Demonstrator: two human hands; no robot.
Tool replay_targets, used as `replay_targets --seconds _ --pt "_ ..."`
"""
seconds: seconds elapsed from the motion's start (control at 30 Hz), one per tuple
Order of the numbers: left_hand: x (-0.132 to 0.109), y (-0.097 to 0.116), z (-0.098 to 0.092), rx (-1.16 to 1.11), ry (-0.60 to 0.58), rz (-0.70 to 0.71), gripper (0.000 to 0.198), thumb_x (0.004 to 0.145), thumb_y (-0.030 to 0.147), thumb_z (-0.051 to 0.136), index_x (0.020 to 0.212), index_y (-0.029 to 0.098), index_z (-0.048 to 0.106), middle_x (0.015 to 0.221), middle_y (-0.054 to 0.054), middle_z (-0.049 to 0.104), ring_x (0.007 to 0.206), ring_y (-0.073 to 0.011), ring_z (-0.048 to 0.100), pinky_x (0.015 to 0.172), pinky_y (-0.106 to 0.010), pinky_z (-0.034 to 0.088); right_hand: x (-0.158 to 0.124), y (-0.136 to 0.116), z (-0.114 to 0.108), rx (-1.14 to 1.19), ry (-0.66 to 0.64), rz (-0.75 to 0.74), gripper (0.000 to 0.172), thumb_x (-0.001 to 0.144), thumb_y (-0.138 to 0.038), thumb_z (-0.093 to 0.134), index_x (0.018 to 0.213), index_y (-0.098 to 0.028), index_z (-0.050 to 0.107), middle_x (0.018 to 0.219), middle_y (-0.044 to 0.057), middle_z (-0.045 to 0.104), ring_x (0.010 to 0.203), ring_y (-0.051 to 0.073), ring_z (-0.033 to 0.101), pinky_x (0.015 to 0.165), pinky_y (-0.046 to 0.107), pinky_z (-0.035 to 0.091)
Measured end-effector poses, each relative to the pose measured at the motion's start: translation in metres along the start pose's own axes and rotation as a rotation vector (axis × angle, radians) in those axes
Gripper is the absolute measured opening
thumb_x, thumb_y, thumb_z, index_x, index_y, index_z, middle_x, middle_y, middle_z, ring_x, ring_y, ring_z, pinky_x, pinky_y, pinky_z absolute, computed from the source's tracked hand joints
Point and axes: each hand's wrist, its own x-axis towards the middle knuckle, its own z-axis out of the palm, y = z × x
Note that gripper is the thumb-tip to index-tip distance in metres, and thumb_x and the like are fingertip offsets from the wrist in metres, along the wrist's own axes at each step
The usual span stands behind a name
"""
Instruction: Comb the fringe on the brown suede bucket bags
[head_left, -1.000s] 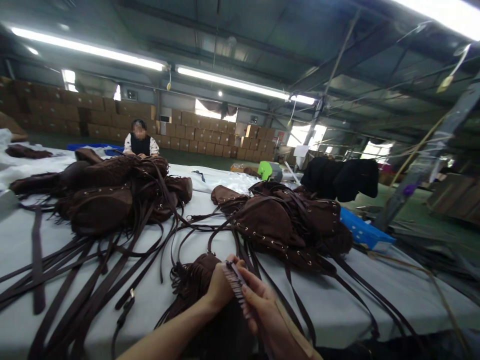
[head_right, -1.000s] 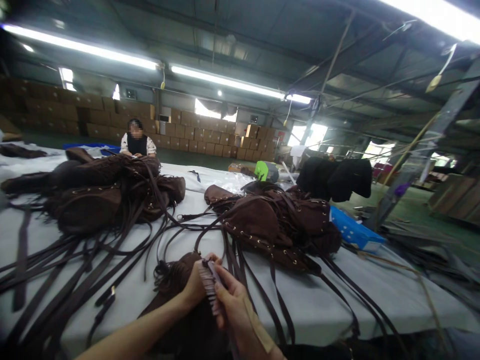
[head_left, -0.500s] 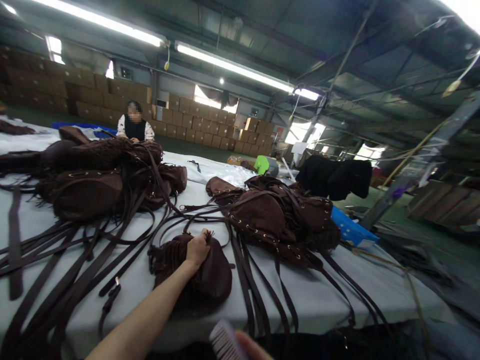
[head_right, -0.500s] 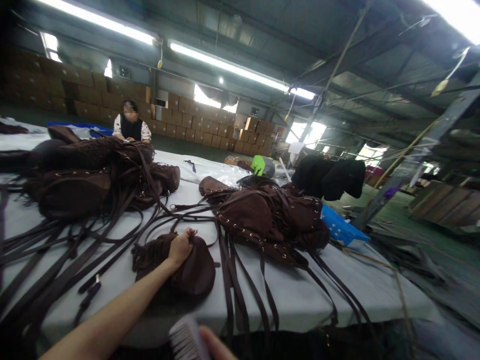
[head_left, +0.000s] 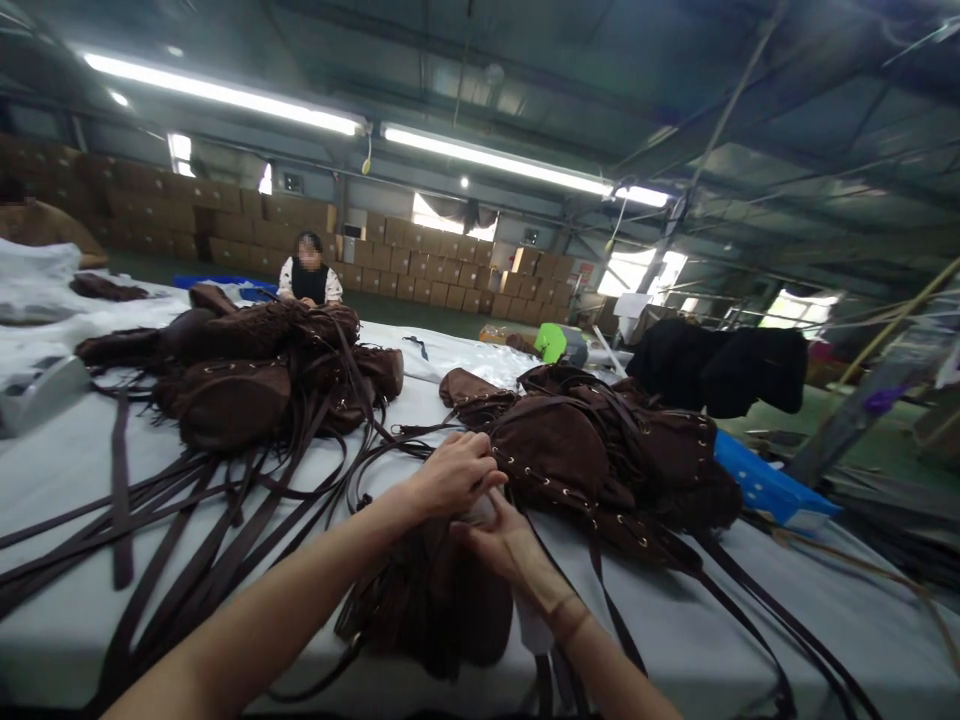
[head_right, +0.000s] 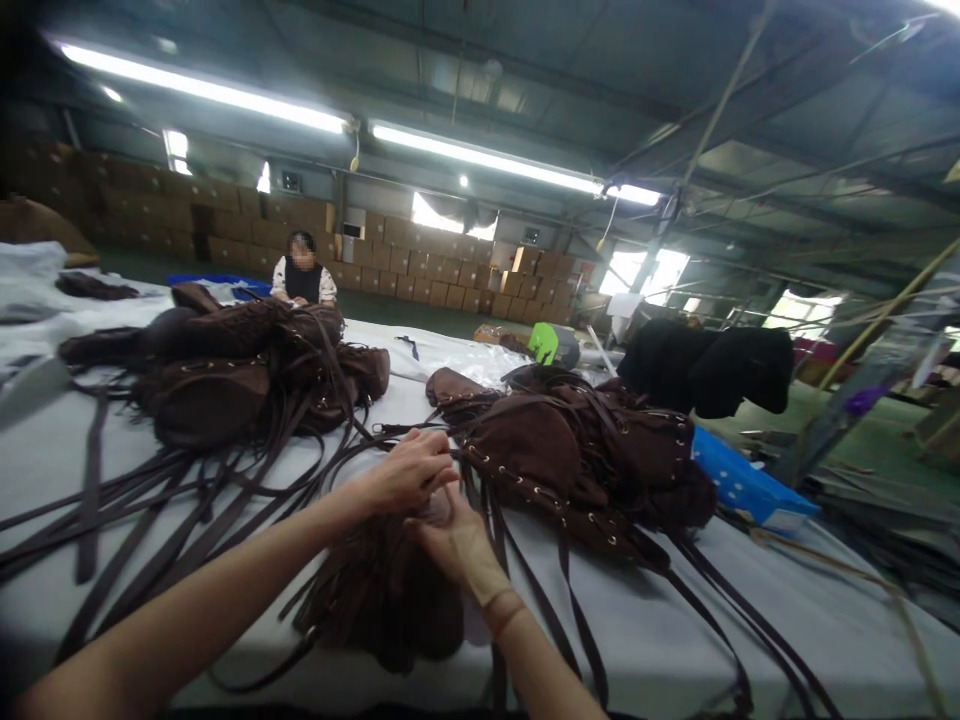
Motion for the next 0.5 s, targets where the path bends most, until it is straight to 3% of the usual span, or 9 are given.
replay_targets --seconds 0.1,0.17,0.23,0.3,0.33,0.37,0.43,0.5 --pt "0.008 0.0 -0.013 -0.03 -0.041 0.007 0.039 0.096 0.043 0.041 0.079 0.017 0.064 0.096 -0.007 0.057 0.093 -0.0216 0.054 0.09 -0.039 0.039 0.009 0.009 0.045 0.114 -0.153 0.08 0.041 0.07 -0.048 0.074 0.096 -0.017 0.066 0.049 -0.008 0.048 0.038 0.008 0.038 0.034 0.019 0.03" --pt "-0.002 -0.011 -0.014 -0.236 0.086 -0.131 0.032 0.095 0.042 0.045 0.086 0.018 0.063 0.098 -0.007 0.058 0.095 -0.0215 0.056 0.092 -0.038 0.04 0.008 0.019 0.053 0.201 -0.195 0.126 0.05 0.075 -0.059 0.065 0.102 -0.017 0.062 0.046 -0.011 0.04 0.033 0.005 0.029 0.031 0.017 0.025" --pt "-0.028 -0.025 -0.007 -0.59 0.339 -0.359 0.027 0.094 0.038 0.043 0.108 0.019 0.056 0.106 -0.008 0.058 0.1 -0.0213 0.058 0.092 -0.038 0.042 0.004 0.028 0.043 0.327 -0.186 0.187 0.055 0.075 -0.063 0.066 0.108 -0.02 0.056 0.046 -0.013 0.038 0.032 0.004 0.026 0.03 0.015 0.022" --pt "-0.062 -0.035 0.01 -0.959 0.562 -0.554 0.04 0.089 0.033 0.045 0.128 0.021 0.04 0.12 -0.01 0.055 0.109 -0.0218 0.057 0.094 -0.039 0.044 -0.001 0.035 0.024 0.458 -0.181 0.267 0.056 0.072 -0.062 0.071 0.108 -0.022 0.053 0.043 -0.014 0.039 0.029 0.003 0.024 0.029 0.013 0.019" --pt "-0.079 -0.035 0.023 -1.079 0.608 -0.598 0.052 0.084 0.031 0.049 0.133 0.024 0.034 0.128 -0.011 0.051 0.115 -0.0233 0.055 0.097 -0.04 0.042 -0.004 0.038 0.015 0.51 -0.188 0.301 0.057 0.071 -0.061 0.073 0.107 -0.023 0.053 0.041 -0.015 0.039 0.027 0.003 0.023 0.028 0.013 0.018" --pt "-0.093 -0.03 0.037 -1.144 0.588 -0.609 0.063 0.078 0.029 0.056 0.135 0.025 0.032 0.133 -0.011 0.048 0.121 -0.0253 0.051 0.1 -0.041 0.04 -0.008 0.039 0.007 0.543 -0.199 0.324 0.057 0.07 -0.059 0.074 0.109 -0.023 0.053 0.039 -0.015 0.039 0.026 0.003 0.022 0.027 0.013 0.017" --pt "-0.109 -0.01 0.066 -1.147 0.411 -0.556 0.082 0.066 0.028 0.069 0.138 0.025 0.032 0.134 -0.011 0.05 0.124 -0.0287 0.048 0.103 -0.043 0.038 -0.015 0.039 0.0 0.556 -0.221 0.323 0.063 0.072 -0.058 0.074 0.118 -0.021 0.053 0.037 -0.015 0.038 0.024 0.004 0.022 0.026 0.012 0.017" --pt "-0.107 0.017 0.093 -1.025 0.291 -0.506 0.078 0.063 0.029 0.074 0.134 0.022 0.041 0.13 -0.012 0.054 0.123 -0.0299 0.049 0.105 -0.042 0.036 -0.021 0.035 0.003 0.539 -0.214 0.287 0.067 0.074 -0.056 0.074 0.126 -0.019 0.053 0.037 -0.015 0.039 0.024 0.003 0.022 0.027 0.013 0.018"
